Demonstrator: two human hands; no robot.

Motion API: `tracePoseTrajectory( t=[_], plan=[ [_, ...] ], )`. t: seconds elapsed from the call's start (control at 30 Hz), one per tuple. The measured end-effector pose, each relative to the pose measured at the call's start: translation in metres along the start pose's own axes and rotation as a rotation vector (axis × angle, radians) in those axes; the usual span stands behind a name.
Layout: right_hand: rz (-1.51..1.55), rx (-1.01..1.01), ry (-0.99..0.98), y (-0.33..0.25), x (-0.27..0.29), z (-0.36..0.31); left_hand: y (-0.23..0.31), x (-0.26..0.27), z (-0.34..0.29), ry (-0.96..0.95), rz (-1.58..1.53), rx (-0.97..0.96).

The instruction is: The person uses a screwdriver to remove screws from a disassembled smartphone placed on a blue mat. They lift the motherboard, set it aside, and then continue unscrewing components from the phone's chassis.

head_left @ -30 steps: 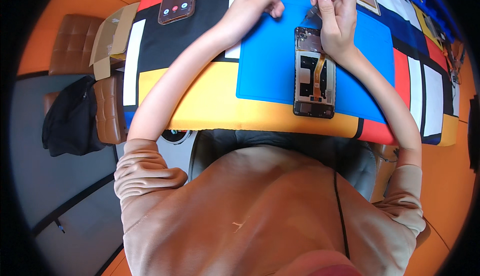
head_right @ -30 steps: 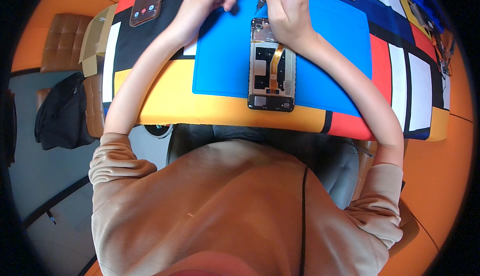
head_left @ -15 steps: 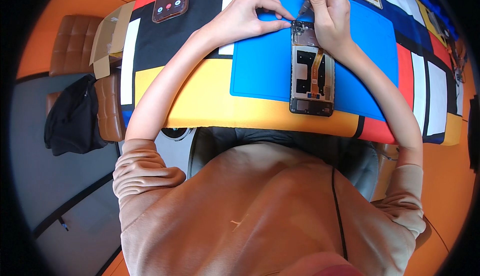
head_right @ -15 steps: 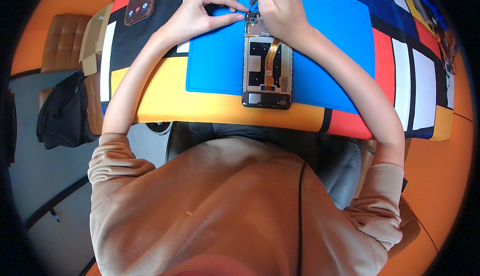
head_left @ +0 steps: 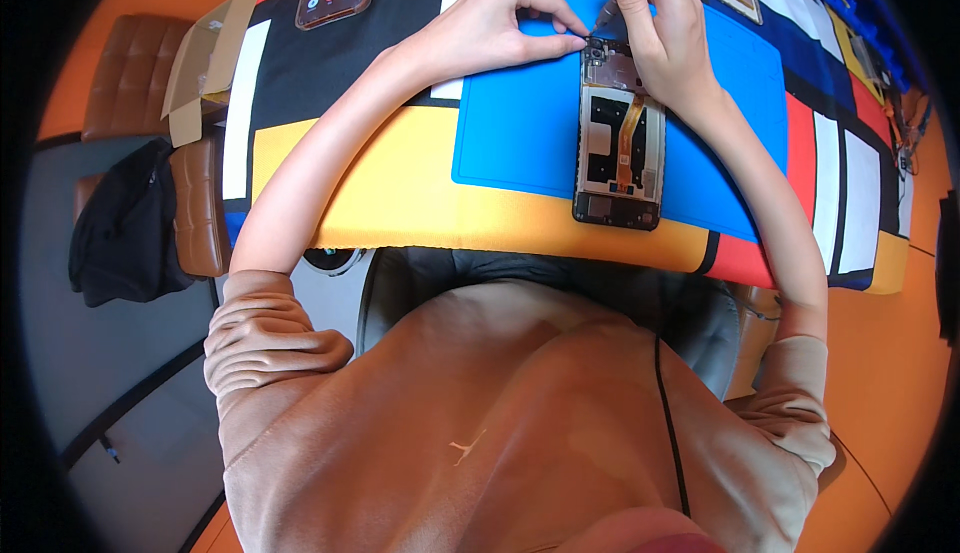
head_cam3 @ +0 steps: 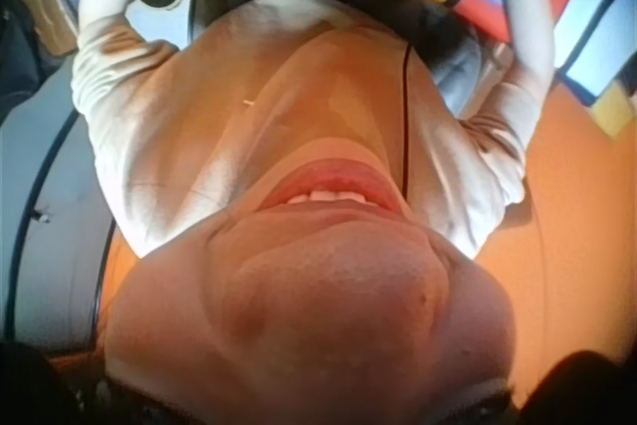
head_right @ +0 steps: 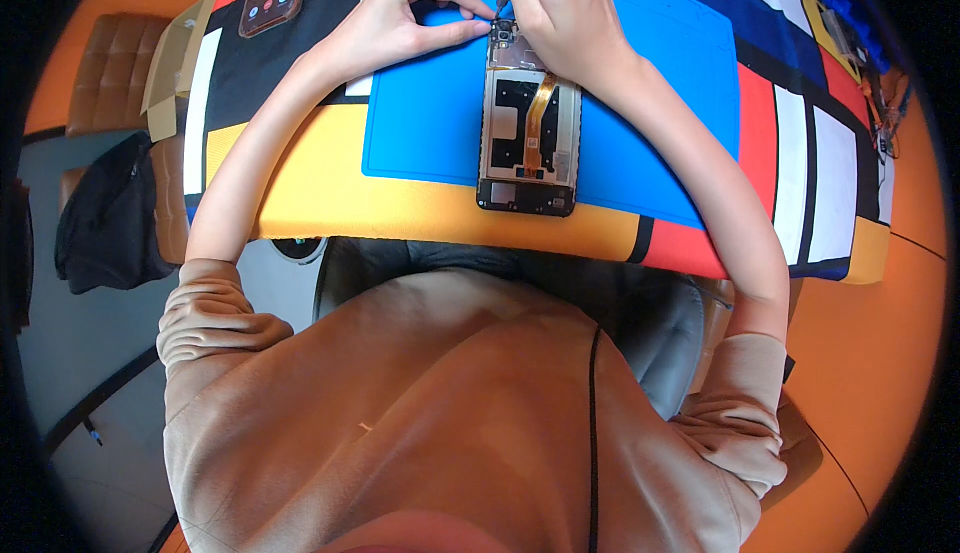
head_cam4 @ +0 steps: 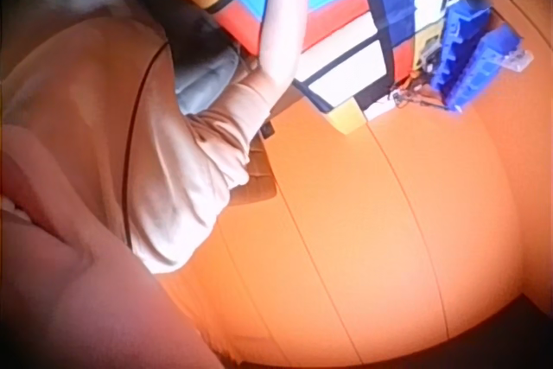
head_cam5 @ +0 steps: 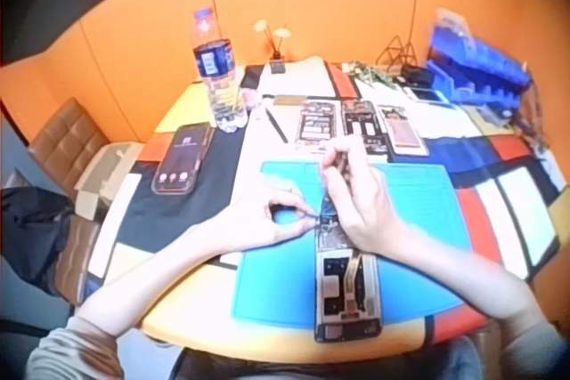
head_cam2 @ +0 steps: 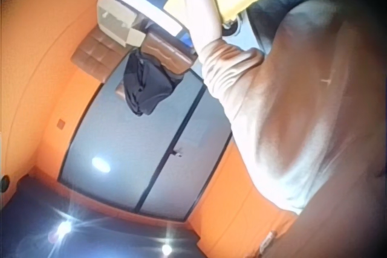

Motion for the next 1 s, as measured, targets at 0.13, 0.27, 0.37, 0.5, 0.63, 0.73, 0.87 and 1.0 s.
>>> tracePoseTrajectory(
  t=[0.13, 0.27, 0.37, 0.5, 0.63, 0.73, 0.87, 1.0],
  plan=[
    [-0.001, 0.044, -0.057, -0.01, 0.001, 0.005, 0.01, 0.008, -0.001, -0.048, -0.064, 0.203],
    [-0.126, 0.091, -0.131, -0.019, 0.003, 0.008, 0.015, 0.013, -0.001, -0.032, -0.142, 0.342],
    [-0.17, 0.208, -0.149, -0.022, 0.003, 0.013, 0.019, 0.014, 0.003, 0.009, -0.202, 0.267],
    [-0.074, 0.329, -0.119, -0.022, 0.006, 0.017, 0.017, 0.013, 0.001, -0.032, -0.127, 0.328],
    [-0.143, 0.281, -0.117, -0.018, 0.005, 0.013, 0.019, 0.012, 0.001, -0.058, -0.171, 0.374],
    [-0.14, 0.18, -0.154, -0.016, 0.004, 0.013, 0.02, 0.012, 0.002, -0.06, -0.224, 0.392],
    [-0.067, 0.302, -0.079, -0.021, 0.003, 0.016, 0.02, 0.014, 0.003, -0.045, -0.169, 0.316],
    [-0.127, 0.285, -0.098, -0.018, 0.004, 0.016, 0.012, 0.009, -0.001, -0.118, -0.181, 0.447]
  ],
)
Point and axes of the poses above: each hand's wrist, its own z-axis towards the middle knuckle, its own x-axis out of the back of the hand, y = z × x, the point moved 5 cm from there along z, towards the middle knuckle, and after that the axes turned 14 degrees about y, right-handed, at the moved point
